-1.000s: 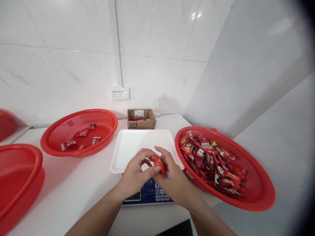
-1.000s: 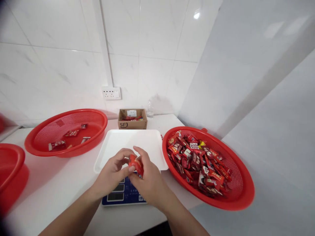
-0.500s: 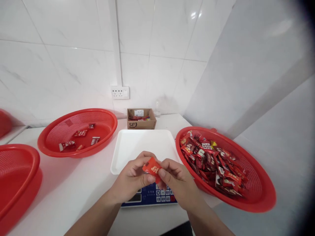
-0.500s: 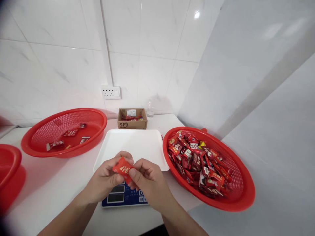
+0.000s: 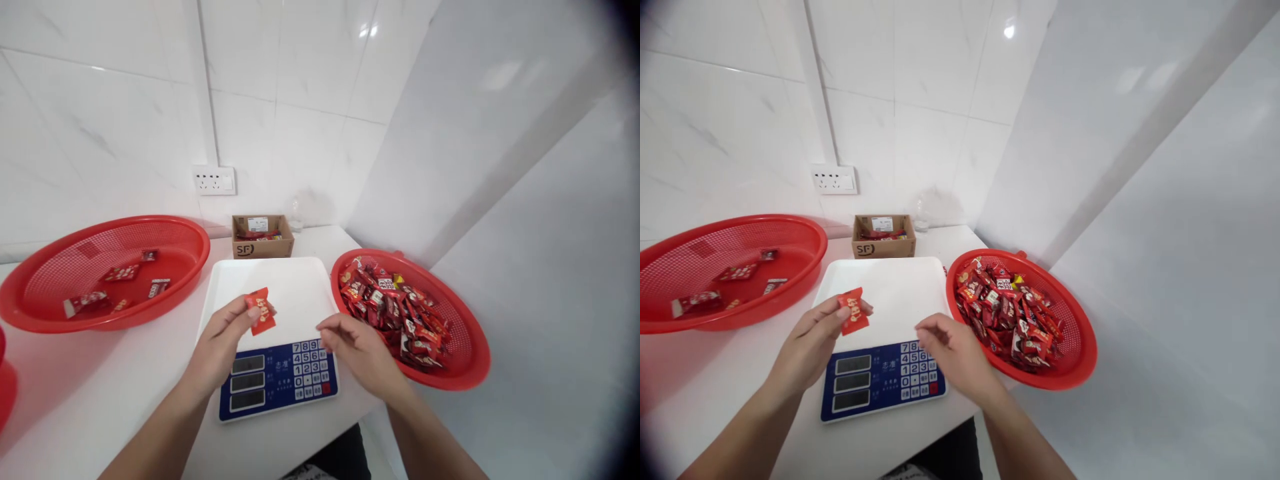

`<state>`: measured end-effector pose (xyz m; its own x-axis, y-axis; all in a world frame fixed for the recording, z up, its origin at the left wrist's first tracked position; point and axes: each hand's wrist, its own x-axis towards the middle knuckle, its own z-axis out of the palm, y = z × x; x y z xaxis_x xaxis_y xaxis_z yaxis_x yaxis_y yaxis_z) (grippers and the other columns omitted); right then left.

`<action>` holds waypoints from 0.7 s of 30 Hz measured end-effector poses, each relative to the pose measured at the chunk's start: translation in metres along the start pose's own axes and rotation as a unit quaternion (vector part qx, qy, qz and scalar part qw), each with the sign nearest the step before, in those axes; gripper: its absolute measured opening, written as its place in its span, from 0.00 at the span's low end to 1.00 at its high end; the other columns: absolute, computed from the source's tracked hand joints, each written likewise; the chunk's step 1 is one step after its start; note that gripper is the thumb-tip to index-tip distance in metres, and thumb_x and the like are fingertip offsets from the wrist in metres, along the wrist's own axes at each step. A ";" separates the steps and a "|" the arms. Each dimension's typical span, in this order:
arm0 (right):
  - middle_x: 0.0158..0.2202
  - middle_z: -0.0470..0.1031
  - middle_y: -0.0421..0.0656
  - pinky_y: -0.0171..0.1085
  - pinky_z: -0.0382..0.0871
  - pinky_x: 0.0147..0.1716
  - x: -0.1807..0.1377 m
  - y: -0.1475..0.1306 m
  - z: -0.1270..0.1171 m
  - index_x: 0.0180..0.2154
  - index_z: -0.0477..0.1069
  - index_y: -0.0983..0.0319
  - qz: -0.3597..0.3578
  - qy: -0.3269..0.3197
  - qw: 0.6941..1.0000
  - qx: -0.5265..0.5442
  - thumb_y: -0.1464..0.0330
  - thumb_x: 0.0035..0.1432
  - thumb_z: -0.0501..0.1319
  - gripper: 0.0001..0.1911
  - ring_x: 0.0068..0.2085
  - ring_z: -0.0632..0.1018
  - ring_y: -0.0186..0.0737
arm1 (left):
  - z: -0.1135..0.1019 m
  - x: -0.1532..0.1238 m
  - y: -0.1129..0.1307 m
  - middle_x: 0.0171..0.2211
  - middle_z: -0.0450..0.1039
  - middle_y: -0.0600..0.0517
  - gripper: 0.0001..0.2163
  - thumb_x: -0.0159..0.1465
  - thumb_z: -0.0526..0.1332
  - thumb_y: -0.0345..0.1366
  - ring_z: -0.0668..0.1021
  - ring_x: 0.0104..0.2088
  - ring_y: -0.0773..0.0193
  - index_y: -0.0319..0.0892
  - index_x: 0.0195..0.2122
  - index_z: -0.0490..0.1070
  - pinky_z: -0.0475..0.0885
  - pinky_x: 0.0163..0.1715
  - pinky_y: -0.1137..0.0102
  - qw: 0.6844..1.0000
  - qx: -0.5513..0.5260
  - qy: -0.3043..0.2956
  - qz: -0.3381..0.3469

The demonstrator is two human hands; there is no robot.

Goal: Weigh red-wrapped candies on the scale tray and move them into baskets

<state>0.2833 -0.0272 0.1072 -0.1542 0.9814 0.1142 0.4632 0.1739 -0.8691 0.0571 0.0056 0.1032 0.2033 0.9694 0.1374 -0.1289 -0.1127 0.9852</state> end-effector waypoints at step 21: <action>0.49 0.72 0.47 0.47 0.72 0.44 0.095 0.067 -0.100 0.49 0.69 0.63 0.209 0.050 0.833 -0.510 0.64 0.64 0.59 0.15 0.45 0.76 0.43 | -0.026 0.026 -0.031 0.48 0.74 0.41 0.20 0.61 0.51 0.27 0.74 0.49 0.48 0.38 0.53 0.70 0.71 0.47 0.56 0.782 0.621 0.012 0.056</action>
<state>0.3870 0.0860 0.1076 0.2556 0.9667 -0.0123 0.9668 -0.2554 0.0117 0.0411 0.0404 0.0733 0.2372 0.9407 0.2426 0.9000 -0.3068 0.3096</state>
